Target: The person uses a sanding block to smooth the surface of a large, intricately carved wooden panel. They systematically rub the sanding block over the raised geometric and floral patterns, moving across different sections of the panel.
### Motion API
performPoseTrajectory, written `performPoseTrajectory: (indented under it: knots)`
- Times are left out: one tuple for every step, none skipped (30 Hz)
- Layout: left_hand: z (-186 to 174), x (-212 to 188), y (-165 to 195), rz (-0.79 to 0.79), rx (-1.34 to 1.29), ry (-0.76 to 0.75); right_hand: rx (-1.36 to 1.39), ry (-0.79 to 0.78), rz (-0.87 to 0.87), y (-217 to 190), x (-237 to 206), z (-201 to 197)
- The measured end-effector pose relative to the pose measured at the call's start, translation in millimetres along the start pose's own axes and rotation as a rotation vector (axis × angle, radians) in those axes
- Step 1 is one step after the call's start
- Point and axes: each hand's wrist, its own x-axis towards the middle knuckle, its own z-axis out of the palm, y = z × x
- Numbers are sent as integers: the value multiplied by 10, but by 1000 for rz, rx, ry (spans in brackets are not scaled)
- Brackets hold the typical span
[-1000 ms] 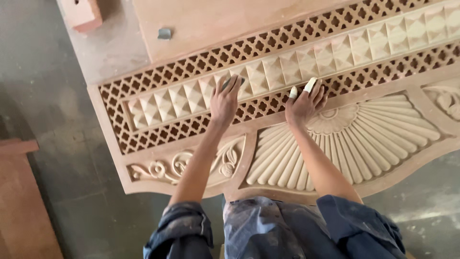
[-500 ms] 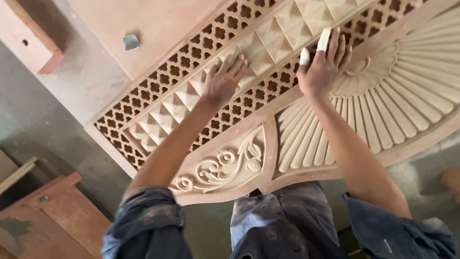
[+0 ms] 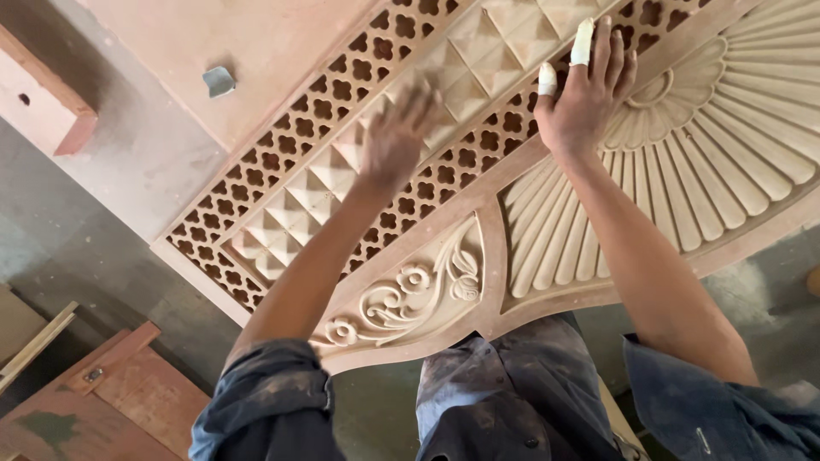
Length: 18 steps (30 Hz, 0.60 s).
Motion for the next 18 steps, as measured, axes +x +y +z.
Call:
performPoseTrajectory:
  knots:
    - [9,-6,-11,53,-95,-77,-5,6,0,9,-7,12]
    - [17,-16,-10,104,-193,-153,-12,12,-3,19,-11,27]
    - [27,-23,-16,152,-287,-230,-16,5,-3,32,-15,38]
    - [39,-30,-29,106,-207,-214,-9,4,-1,40,-16,53]
    - [58,-34,-34,61,-128,-194,-6,7,1,53,-11,65]
    - [81,-30,-59,19,-54,-178,-9,-5,11,59,-9,78]
    - [105,-39,-59,7,-86,-179,-13,-22,25,69,-4,86]
    - [134,-30,-79,-4,-120,-175,-20,-36,38,71,-2,94]
    - [163,-22,-86,-18,-158,-170,-23,-21,31,78,0,96]
    - [186,-13,-93,17,-193,-178,-22,-9,25,75,-1,99]
    - [207,5,-101,50,-227,-181,-23,7,16,75,-5,94]
    - [214,10,-89,81,-258,-185,-21,5,7,70,-10,90]
    - [214,22,-79,65,-192,-194,-14,3,0,63,-18,81]
    - [198,20,-55,52,-125,-202,-7,2,-4,56,-24,69]
    - [171,12,-24,45,-60,-213,4,-9,6,45,-30,57]
    - [137,-1,6,7,-69,-214,15,-21,15,37,-34,41]
    - [92,-29,52,-33,-78,-210,24,-30,21,23,-33,28]
    - [52,-51,77,-74,-88,-208,15,-29,21,16,-32,11]
